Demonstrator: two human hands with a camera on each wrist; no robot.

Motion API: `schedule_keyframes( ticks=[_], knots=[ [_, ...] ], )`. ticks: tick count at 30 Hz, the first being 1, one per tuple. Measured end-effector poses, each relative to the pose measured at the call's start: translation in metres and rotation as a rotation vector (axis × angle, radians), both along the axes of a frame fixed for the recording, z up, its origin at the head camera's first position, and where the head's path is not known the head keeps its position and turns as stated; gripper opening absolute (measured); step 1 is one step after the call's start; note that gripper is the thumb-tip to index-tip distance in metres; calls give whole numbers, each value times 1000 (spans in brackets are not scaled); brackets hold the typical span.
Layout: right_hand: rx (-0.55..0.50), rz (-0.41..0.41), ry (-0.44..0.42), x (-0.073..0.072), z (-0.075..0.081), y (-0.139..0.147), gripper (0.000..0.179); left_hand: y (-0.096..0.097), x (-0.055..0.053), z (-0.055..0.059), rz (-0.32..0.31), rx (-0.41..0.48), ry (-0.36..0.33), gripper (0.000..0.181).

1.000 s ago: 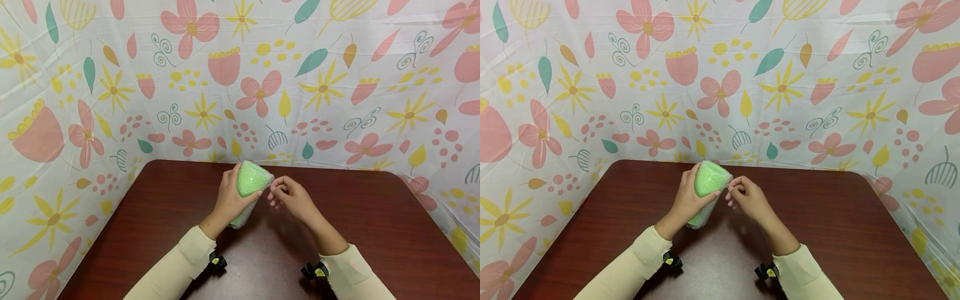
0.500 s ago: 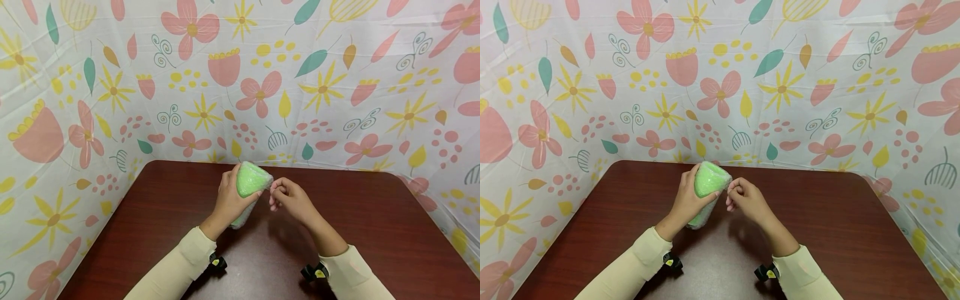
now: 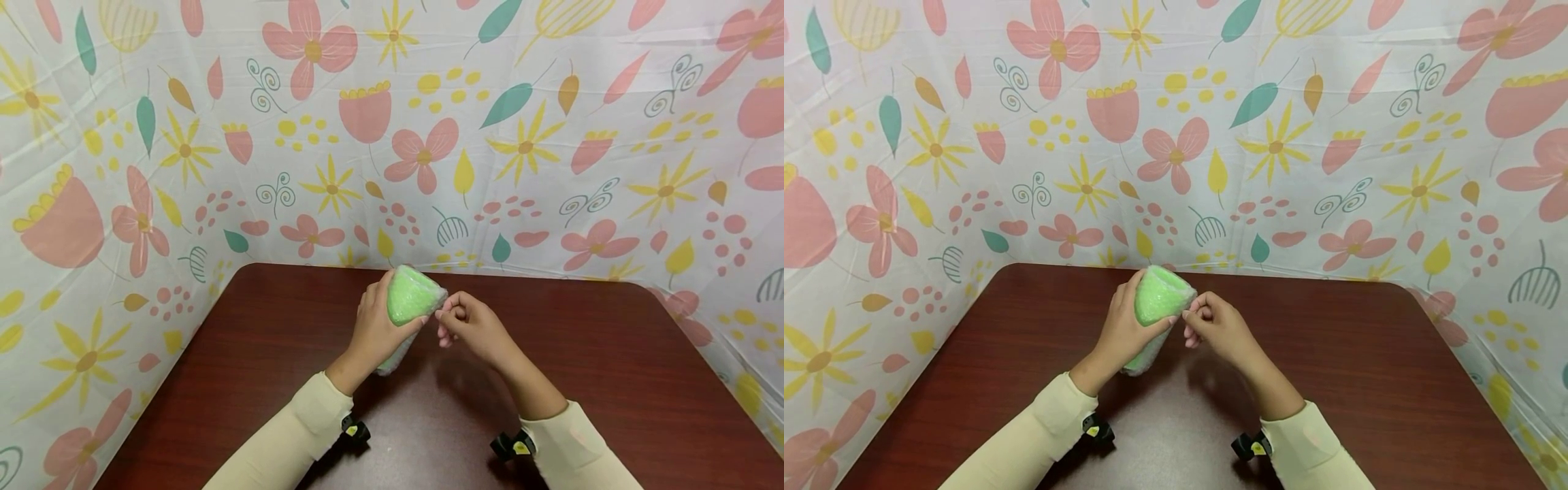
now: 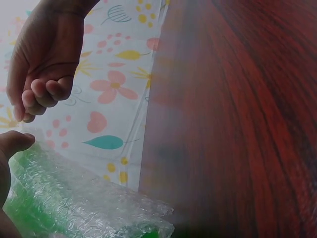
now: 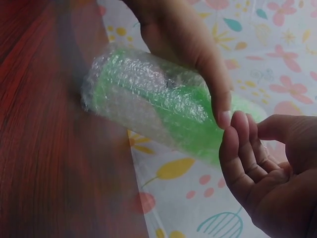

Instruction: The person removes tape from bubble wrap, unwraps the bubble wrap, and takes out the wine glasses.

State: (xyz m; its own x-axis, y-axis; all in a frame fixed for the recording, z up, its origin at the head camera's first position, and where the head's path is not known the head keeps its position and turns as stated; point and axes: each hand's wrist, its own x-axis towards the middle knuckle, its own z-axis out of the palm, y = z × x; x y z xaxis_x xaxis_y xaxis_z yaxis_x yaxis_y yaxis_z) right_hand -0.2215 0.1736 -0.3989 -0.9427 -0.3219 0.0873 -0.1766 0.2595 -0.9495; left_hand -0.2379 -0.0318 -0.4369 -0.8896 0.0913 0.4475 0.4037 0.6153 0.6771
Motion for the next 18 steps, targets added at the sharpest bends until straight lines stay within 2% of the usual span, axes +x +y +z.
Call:
schedule_keyframes(
  ticks=[7,12,18],
  knots=[
    [-20,34,-4,0,-1,-1,22,-1,1,1,-33,30,-50,99],
    [-39,30,-5,0,-2,-2,23,-2,2,2,-74,62,-106,102],
    [-24,19,19,-1,-5,0,23,-2,1,3,-107,66,-134,98]
  ],
)
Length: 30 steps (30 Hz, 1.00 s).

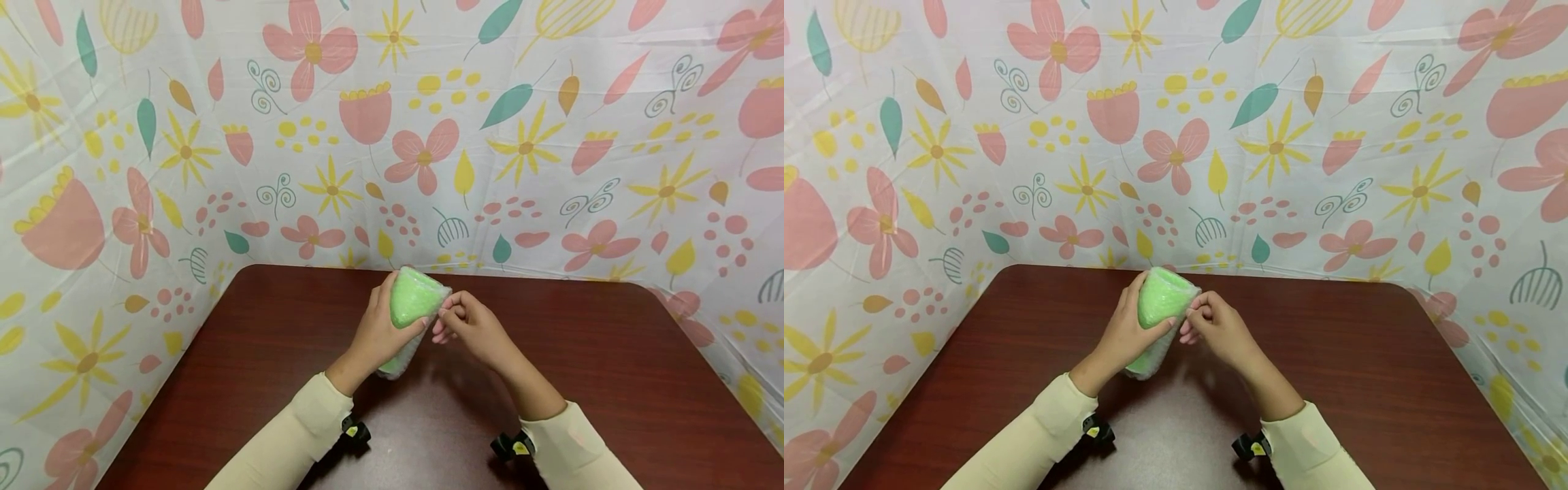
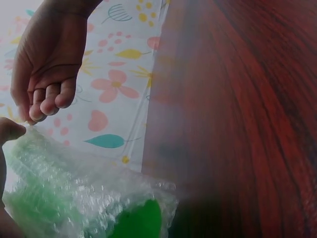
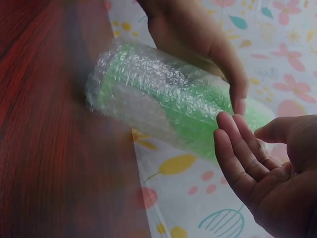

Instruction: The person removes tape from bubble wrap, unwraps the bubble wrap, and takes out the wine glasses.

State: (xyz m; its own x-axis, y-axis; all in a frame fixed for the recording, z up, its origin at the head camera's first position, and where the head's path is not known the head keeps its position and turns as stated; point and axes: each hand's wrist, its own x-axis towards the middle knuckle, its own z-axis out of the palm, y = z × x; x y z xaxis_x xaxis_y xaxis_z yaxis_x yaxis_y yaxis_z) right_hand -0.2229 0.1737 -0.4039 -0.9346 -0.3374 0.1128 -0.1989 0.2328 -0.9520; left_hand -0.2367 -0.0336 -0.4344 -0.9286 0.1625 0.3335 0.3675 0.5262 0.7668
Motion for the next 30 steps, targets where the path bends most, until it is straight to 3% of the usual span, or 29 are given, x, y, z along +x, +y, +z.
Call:
schedule_keyframes(
  ticks=[9,30],
  knots=[
    [16,0,16,0,1,2,21,0,-2,-2,-3,-3,36,95],
    [4,-9,0,1,2,1,21,0,-2,0,63,-1,102,98]
  ],
)
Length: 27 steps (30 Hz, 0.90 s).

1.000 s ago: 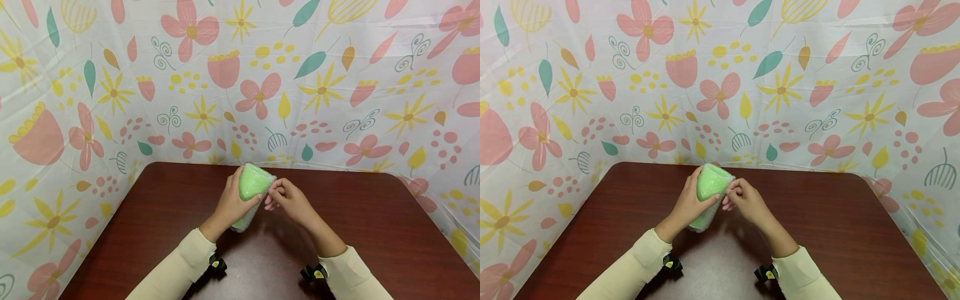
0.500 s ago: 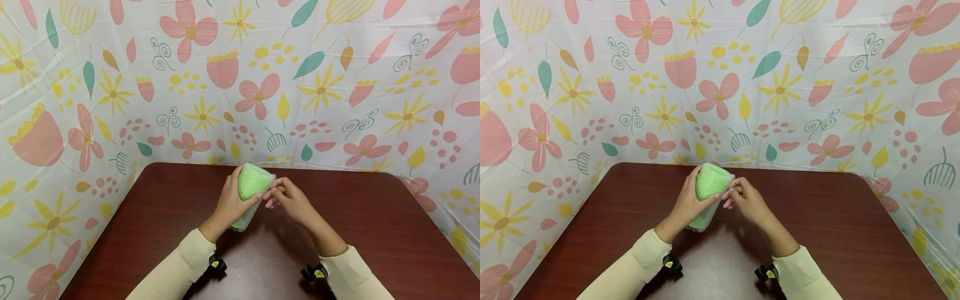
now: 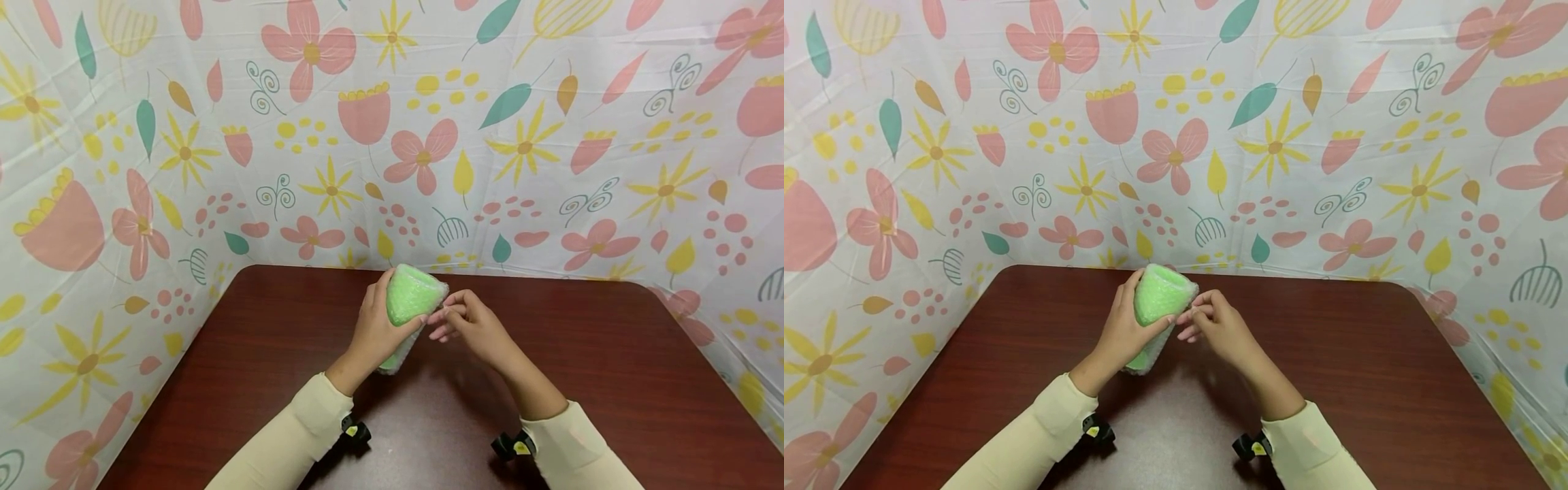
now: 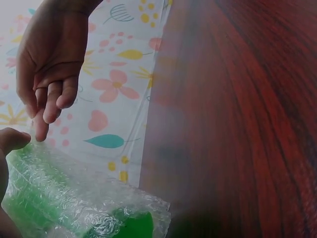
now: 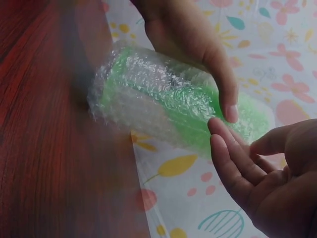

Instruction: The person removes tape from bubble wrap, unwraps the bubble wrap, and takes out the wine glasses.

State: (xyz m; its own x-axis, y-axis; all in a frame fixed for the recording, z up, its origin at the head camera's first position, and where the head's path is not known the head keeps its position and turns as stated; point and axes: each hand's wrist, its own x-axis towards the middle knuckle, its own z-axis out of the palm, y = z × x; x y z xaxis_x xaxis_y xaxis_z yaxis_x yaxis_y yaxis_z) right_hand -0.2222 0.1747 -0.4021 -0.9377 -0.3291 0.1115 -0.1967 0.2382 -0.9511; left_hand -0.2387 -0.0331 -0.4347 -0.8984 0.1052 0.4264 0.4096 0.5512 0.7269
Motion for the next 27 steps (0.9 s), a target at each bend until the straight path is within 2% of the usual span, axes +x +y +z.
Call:
schedule_keyframes(
  ticks=[6,13,19,27],
  knots=[
    [25,-51,-27,-1,0,1,18,0,0,0,3,17,-7,96],
    [-14,-21,-25,-1,3,2,17,0,-2,-1,15,8,-8,97],
    [-29,-36,-38,1,4,1,12,0,-1,-1,12,6,-23,98],
    [-52,-6,-8,0,1,1,12,0,0,0,10,2,-54,99]
  ],
)
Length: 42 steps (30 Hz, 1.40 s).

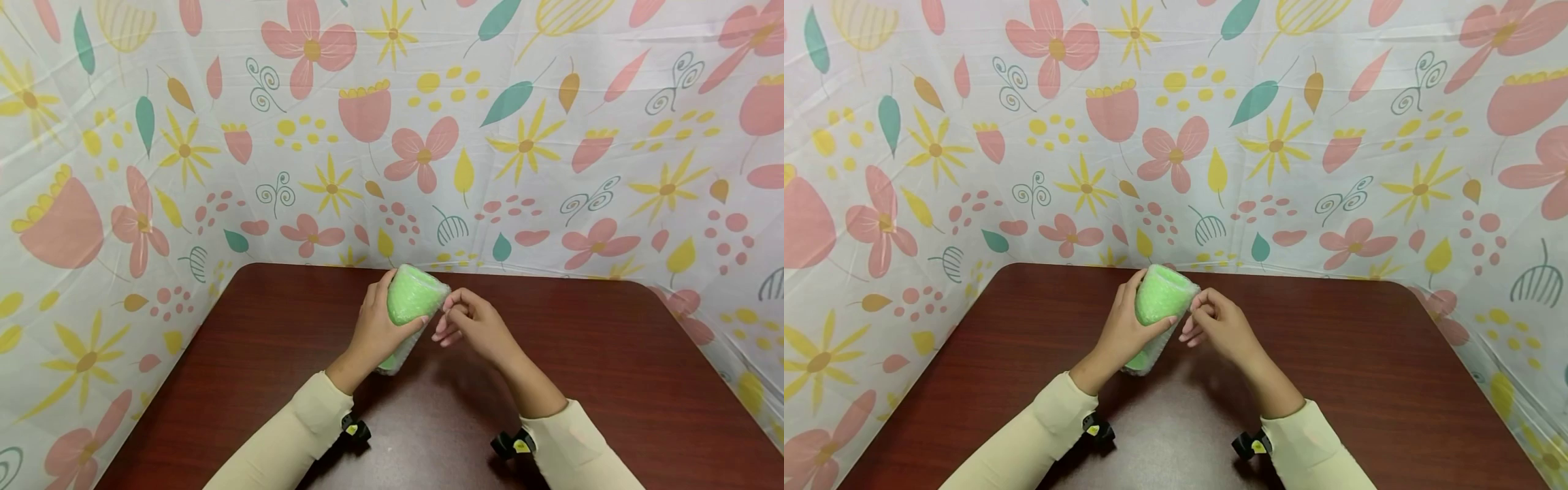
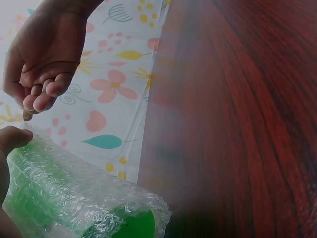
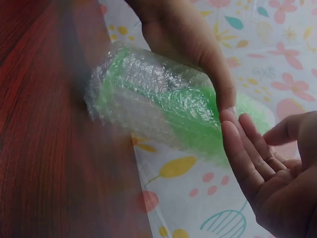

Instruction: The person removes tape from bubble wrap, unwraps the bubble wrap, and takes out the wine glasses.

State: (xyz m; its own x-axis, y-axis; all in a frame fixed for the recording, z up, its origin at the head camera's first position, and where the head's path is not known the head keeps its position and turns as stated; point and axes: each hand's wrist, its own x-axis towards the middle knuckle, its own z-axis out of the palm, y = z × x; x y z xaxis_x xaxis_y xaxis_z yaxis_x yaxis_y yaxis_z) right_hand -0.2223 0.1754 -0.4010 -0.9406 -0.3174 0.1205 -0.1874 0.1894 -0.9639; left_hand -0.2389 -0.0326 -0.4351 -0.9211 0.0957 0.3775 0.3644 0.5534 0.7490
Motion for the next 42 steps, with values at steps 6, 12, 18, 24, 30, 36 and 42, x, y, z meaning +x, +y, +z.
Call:
schedule_keyframes(
  ticks=[6,12,18,24,30,36,42],
  knots=[
    [43,-5,-5,0,0,-1,22,0,1,-1,-12,-5,14,99],
    [39,-1,-7,0,0,-2,23,0,0,-1,-12,-13,20,100],
    [-3,13,16,1,-1,-2,20,0,1,0,-31,-13,2,104],
    [-33,8,27,0,-2,-2,17,0,0,0,-58,12,-2,100],
    [-20,14,27,-1,-2,-1,20,0,1,1,-49,41,3,98],
    [12,9,14,-1,-1,0,20,0,1,1,-17,45,30,98],
    [11,-26,8,0,1,0,18,-1,0,2,-18,58,36,97]
  ],
)
